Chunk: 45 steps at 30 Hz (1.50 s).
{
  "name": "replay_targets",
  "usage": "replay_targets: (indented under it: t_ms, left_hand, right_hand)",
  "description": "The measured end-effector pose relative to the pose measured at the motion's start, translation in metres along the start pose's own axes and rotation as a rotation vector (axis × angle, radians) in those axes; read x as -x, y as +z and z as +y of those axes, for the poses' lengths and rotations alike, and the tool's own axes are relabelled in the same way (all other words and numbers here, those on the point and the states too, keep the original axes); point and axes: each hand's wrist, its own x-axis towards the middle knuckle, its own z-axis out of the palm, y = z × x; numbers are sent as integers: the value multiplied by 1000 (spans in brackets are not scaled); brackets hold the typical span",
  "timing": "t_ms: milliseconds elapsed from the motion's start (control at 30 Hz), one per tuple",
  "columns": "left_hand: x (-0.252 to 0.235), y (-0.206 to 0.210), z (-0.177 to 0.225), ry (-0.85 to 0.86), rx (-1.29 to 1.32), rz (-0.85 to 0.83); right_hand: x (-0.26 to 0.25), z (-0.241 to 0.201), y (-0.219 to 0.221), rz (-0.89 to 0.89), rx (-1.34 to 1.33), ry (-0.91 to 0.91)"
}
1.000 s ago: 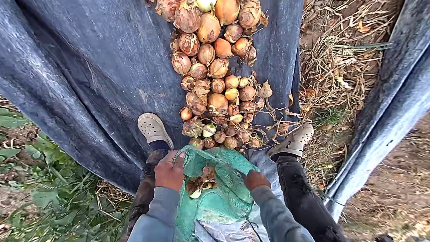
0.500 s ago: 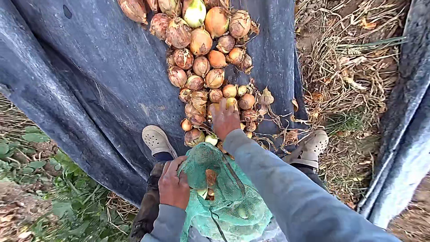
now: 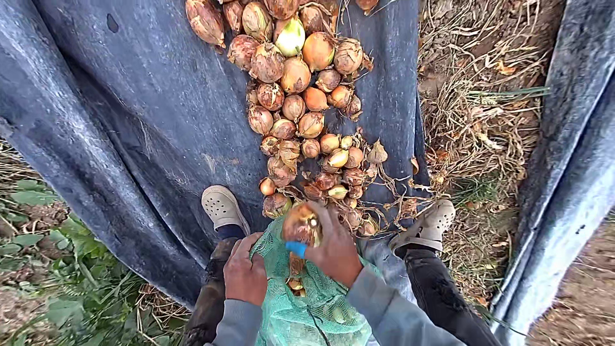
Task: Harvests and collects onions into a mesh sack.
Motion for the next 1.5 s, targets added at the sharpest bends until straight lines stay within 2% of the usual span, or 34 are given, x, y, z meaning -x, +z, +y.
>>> replay_targets:
  t_ms: [33, 67, 100, 167, 200, 233, 333, 433, 667, 867, 1000, 1100, 1167, 1267, 1333, 1400, 1500]
  left_hand:
    - [-2, -1, 2, -2, 5, -4]
    - [-2, -1, 4, 0, 10, -10]
    - [-1, -2, 6, 0, 10, -20]
    - [2, -1, 7, -4, 17, -42]
    - [3, 0, 5, 0, 21, -51]
    - [3, 2, 2, 11, 15, -62]
    - [2, 3, -4, 23, 18, -100]
    - [2, 1, -6, 12, 16, -96]
    - [0, 0, -2, -7, 27, -91]
    - [-2, -2, -2, -8, 39, -89]
    - [-2, -4, -1, -32, 50, -98]
    - [-1, -2, -3, -16, 41, -78]
    - [2, 1, -4, 94, -1, -5]
    - [2, 13, 9, 358, -2, 114]
    - [-11, 31, 33, 434, 91, 41]
    - [-46, 61, 59, 327, 256, -119]
    - [-109, 121, 81, -1, 357, -268]
  right_hand:
    - [9, 3, 2, -137, 42, -56]
    - [9, 7, 0, -194, 110, -97]
    - [1, 13, -6, -131, 176, -98]
    - [-43, 30, -30, 240, 244, -75]
    - [-72, 34, -48, 366, 270, -33]
    - [-102, 36, -64, 420, 307, 12]
    - [-167, 29, -84, 359, 441, 96]
    - [-192, 19, -76, 345, 522, 137]
    - [-196, 4, -69, 298, 482, 281]
    - [-202, -2, -85, 232, 433, 435]
    - [-211, 9, -96, 85, 485, 440]
    - [-210, 21, -112, -97, 431, 331]
    - [-210, 35, -118, -140, 368, 256]
    - [-205, 42, -124, -145, 446, 213]
    - [-200, 46, -127, -165, 476, 176]
    - [-197, 54, -125, -168, 430, 126]
    - [-192, 69, -123, -189, 258, 57]
